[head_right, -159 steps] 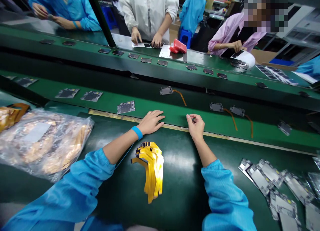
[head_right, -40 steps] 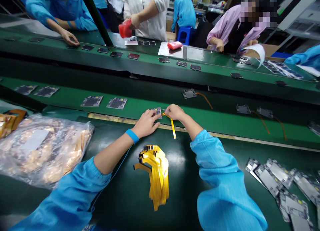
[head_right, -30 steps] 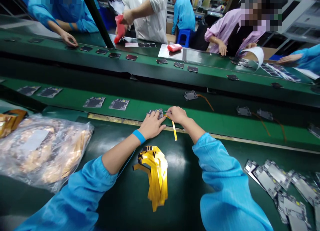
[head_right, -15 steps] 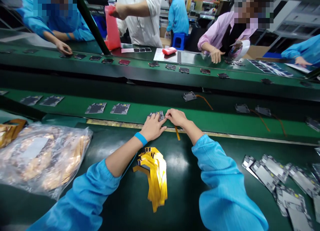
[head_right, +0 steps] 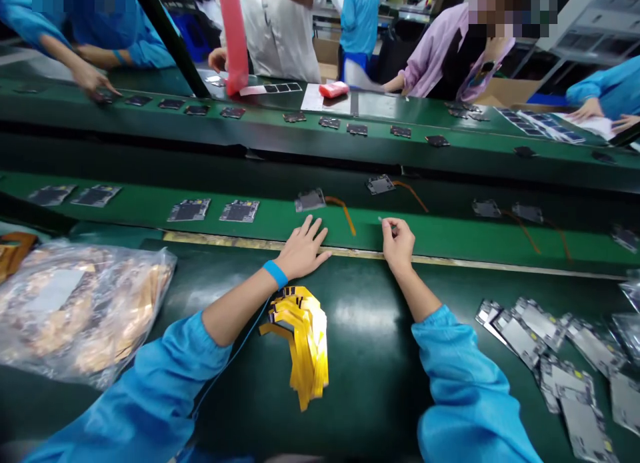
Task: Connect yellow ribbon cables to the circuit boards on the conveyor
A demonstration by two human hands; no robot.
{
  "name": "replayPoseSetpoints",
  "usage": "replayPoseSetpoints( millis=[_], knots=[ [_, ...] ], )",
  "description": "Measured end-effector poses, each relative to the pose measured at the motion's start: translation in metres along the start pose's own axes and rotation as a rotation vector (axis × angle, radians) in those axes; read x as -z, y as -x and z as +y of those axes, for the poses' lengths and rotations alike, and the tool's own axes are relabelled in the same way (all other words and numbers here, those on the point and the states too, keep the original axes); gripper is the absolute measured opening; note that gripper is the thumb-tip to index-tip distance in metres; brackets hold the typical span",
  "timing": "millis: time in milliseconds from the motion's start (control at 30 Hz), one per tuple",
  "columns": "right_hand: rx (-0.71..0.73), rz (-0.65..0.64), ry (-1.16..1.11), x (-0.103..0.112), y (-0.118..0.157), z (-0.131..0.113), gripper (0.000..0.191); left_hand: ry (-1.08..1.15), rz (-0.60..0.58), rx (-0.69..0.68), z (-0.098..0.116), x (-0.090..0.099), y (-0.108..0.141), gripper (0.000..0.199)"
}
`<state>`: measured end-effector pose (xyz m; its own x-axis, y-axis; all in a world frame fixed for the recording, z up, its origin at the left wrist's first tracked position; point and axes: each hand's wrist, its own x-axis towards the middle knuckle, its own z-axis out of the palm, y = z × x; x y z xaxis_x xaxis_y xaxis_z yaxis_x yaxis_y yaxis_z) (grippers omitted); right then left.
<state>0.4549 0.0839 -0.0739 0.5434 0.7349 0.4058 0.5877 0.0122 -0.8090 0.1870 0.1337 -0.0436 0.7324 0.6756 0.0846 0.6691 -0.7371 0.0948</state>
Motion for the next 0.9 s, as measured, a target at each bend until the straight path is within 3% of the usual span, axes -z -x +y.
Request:
replayPoseSetpoints(
  millis=[300, 500, 600, 767, 900],
  knots=[
    [0.076, -0.114, 0.061, -0.002, 0.001, -0.007, 0.031, 0.071, 0.037, -0.045, -0.003, -0.008, 0.005, 0.051],
    [0.09, -0.272, 0.082, -0.003, 0.013, -0.018, 0.036, 0.277, 0.164, -0.068, -0.008, -0.01, 0.004, 0.034],
    [0.117, -0.488, 0.051, -0.004, 0.032, -0.043, 0.031, 0.355, 0.253, 0.009, -0.01, -0.009, 0.005, 0.028],
    [0.306, -0.956, 0.041, -0.006, 0.074, -0.098, 0.021, 0.399, 0.335, 0.102, -0.011, -0.009, 0.005, 0.025],
    [0.348, -1.139, 0.199, -0.008, 0.095, -0.122, 0.014, 0.412, 0.345, 0.093, -0.012, -0.01, 0.005, 0.024]
  ],
)
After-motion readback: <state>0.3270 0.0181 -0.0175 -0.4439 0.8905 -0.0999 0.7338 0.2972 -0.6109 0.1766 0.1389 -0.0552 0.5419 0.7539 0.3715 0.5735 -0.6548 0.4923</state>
